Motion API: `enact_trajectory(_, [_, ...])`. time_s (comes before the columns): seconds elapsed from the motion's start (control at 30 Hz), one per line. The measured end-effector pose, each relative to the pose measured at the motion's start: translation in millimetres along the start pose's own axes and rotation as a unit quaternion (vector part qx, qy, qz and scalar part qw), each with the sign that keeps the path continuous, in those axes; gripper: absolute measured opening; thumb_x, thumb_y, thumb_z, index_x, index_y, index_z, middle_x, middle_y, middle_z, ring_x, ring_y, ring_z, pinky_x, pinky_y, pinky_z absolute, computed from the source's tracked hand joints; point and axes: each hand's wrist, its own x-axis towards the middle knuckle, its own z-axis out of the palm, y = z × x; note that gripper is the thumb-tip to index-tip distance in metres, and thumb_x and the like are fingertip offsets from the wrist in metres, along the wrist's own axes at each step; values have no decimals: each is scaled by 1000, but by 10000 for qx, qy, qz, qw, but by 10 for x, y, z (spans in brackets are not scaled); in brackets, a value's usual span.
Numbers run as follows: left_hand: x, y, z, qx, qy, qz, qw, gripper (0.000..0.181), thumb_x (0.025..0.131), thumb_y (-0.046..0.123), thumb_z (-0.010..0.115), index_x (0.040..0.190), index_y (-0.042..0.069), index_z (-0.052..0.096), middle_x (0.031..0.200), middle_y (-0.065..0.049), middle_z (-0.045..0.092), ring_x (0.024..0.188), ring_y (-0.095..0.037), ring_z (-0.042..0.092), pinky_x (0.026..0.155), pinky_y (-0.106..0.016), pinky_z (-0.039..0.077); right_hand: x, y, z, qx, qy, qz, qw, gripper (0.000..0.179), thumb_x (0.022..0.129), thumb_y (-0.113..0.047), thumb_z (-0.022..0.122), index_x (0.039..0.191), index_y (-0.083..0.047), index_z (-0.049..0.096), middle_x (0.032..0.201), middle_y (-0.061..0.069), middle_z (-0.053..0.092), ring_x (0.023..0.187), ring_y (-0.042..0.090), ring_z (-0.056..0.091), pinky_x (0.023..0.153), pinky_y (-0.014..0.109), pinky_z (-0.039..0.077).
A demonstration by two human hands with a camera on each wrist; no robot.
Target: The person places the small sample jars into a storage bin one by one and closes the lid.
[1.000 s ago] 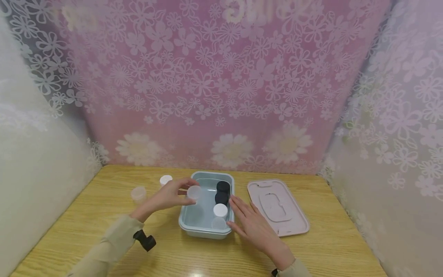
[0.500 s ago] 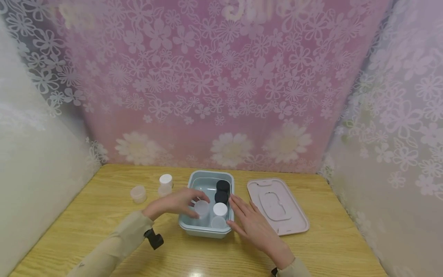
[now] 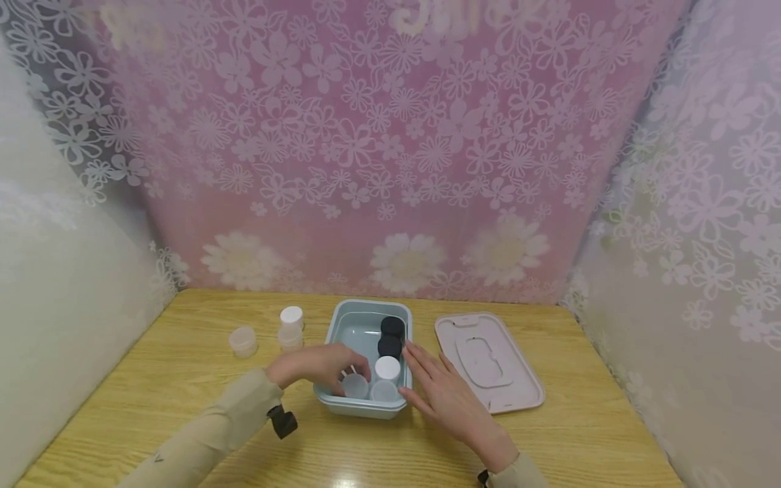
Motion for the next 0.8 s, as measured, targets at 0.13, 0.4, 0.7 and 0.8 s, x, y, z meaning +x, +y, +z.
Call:
enact_trajectory(0.13, [-7,18,-18,89,-130,-69,9999,38,84,1,80,118,14,71,117,3,71,109,-14,65,90,-23,54,7,3,-4,-5,-7,-6,10000,69,102,-42,59,156,-6,38,161,10,37,145,25,41,112,61,39])
enact_trajectory(0.4, [-120,-79,-114,-654,328,248,9970,35,89,7,78,122,6,69,121,-7,70,109,-22,69,91,-25,56,9,6,-13,-17,-36,12,10000,70,103,-43,59,158,-7,36,163,7,34,145,25,41,113,60,38])
enact_trajectory(0.7, [-285,-326,-138,-1909,1943,206,9620,24,103,19,62,126,12,67,119,-8,70,106,-23,70,89,-29,58,3,12,-4,-104,8,-30,9999,69,102,-43,59,157,-7,37,163,7,35,145,24,41,113,60,39])
enact_trajectory(0.8, [-347,-386,-133,-2231,2470,96,9429,24,103,18,63,126,14,68,119,-6,71,105,-27,70,86,-31,59,3,11,-7,-89,3,-24,10000,69,102,-43,59,157,-6,37,162,8,36,145,25,41,113,60,38])
